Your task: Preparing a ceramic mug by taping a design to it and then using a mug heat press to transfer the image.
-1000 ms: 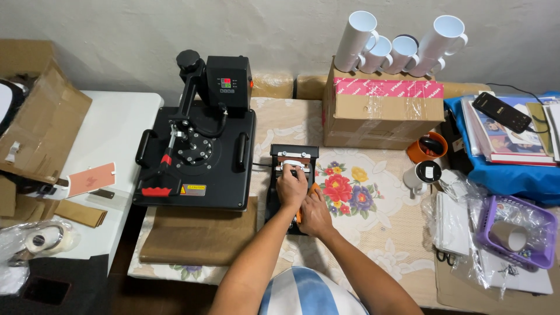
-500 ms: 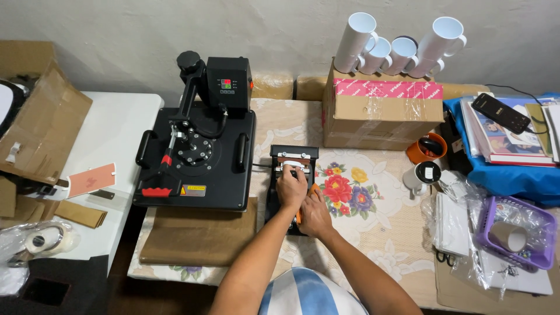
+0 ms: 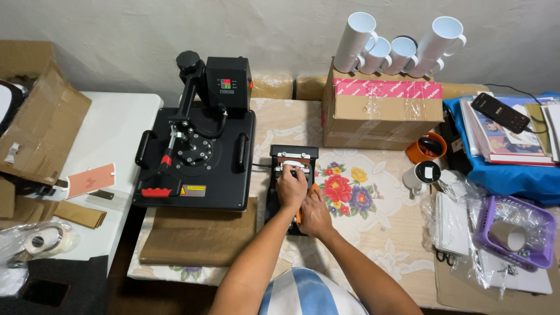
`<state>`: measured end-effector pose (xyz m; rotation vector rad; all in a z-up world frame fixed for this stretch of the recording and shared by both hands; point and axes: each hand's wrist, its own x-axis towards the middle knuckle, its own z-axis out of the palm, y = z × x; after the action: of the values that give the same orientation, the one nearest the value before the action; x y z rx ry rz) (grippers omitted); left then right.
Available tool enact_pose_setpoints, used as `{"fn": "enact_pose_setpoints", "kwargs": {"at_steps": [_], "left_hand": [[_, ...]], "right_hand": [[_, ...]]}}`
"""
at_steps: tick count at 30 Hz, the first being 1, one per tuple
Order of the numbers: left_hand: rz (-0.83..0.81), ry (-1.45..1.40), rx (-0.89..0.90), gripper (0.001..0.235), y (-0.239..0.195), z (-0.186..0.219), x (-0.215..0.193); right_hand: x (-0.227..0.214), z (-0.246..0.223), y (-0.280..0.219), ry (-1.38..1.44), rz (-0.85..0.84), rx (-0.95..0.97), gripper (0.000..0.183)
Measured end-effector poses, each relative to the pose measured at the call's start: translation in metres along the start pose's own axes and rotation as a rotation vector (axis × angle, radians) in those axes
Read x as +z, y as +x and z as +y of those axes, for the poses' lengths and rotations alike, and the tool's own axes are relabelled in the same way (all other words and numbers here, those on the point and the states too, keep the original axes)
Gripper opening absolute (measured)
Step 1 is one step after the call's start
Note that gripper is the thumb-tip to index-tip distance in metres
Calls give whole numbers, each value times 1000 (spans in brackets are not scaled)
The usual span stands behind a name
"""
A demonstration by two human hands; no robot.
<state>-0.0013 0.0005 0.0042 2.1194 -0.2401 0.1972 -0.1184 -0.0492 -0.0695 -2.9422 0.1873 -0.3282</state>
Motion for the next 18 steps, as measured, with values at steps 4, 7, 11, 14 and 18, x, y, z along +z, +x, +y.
{"fn": "enact_pose_setpoints", "kwargs": {"at_steps": [4,7,11,14,18], "left_hand": [[-1,-1,-1,21,0,-3,3],[-3,4,-1,21,0,-3,2],[-3,4,-3,21,0,-3,3],[-9,5,-6,21,1,-5,4],[-19,3,-12,21,1,-3,2]], "right_hand": [[2,1,0,-11,-27,7,63],[7,2,-1,-9,-50,20,66],[-1,0,0,-7,-78,30,65],[-3,0,0,3,-73,34,63],[-2,-4,1,-2,-50,29,62]]}}
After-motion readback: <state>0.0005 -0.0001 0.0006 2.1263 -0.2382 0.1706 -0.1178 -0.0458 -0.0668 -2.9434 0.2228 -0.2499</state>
